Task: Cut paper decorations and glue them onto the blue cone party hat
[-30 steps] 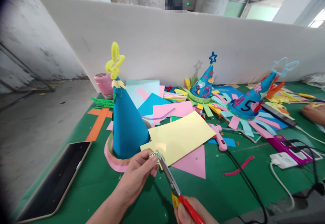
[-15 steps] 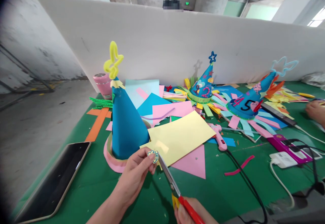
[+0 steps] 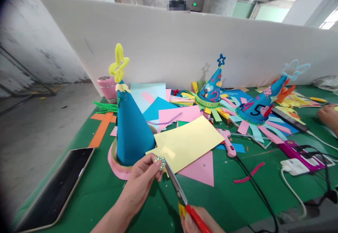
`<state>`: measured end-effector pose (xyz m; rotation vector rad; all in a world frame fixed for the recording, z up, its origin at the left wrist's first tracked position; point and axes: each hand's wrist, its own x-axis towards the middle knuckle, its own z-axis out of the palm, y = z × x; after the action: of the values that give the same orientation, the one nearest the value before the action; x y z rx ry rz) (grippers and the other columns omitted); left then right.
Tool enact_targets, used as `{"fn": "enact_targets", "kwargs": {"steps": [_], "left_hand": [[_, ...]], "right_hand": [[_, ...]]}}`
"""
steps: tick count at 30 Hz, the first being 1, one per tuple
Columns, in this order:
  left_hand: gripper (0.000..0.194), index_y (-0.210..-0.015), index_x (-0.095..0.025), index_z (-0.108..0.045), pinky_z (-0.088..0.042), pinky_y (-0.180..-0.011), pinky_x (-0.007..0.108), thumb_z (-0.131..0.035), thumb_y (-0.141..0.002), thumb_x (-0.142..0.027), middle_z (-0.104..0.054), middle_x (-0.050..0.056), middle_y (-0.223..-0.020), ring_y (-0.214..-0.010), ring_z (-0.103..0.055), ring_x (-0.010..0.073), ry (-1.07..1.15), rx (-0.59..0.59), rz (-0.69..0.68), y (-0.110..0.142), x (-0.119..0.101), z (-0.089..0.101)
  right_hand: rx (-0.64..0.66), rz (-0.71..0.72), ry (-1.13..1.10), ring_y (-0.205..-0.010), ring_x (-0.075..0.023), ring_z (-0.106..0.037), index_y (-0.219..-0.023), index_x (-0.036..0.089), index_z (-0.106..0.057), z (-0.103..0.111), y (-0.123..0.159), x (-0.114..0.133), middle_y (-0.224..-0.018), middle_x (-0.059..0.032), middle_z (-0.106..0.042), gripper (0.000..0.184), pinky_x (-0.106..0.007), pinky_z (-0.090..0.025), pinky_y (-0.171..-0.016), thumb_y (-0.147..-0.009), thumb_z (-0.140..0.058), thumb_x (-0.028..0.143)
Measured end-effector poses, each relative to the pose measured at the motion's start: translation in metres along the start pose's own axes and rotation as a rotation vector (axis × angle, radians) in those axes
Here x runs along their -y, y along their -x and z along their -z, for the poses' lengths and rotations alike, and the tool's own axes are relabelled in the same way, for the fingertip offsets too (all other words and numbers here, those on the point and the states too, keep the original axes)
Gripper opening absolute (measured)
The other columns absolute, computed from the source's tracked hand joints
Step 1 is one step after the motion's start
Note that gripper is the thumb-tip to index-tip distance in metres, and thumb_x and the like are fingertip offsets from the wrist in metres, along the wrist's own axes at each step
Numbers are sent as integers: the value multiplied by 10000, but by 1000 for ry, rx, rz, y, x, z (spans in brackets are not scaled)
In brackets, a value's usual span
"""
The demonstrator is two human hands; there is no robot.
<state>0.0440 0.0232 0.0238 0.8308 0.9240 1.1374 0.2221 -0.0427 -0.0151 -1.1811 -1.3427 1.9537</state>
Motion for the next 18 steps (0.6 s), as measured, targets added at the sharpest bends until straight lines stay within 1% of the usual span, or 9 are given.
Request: {"fn": "enact_targets", "kwargs": {"steps": [5,9,14,18], "left_hand": [[167,-638,-163,-510,-326,-500,203,-598,-746,-256,-446,-45,-504,-495,-403,80,1,-34,-7,-1,-1,0],[167,-649,-166,-504,-323,-505,203,-584,-760,-262,-435,-47,-512,-502,-398,80,1,-39,-15,-1,1,2],[194,-642,-166,-492,-318,-520,204,-555,-785,-280,-436,-46,-518,-507,-390,77,-35,-51,-41,-1,1,3],[217,-628,-168,-470,-313,-522,202,-548,-790,-288,-429,-49,-518,-513,-387,77,-53,-49,-35,0,1,2]], "right_hand": [[1,6,31,-549,-80,-396,-551,179,-446,3,1,-6,-552,28,-367,589,-179,-403,-547,-631,-381,760],[14,-2,60,-566,-85,-394,-558,178,-458,3,4,-3,-558,26,-364,582,-189,-406,-574,-649,-378,747],[-2,-8,88,-554,-82,-380,-572,169,-479,1,6,1,-564,24,-370,558,-200,-407,-598,-693,-384,706],[10,-27,53,-595,-94,-419,-590,168,-503,2,7,4,-574,21,-389,566,-204,-428,-637,-649,-419,725]]}}
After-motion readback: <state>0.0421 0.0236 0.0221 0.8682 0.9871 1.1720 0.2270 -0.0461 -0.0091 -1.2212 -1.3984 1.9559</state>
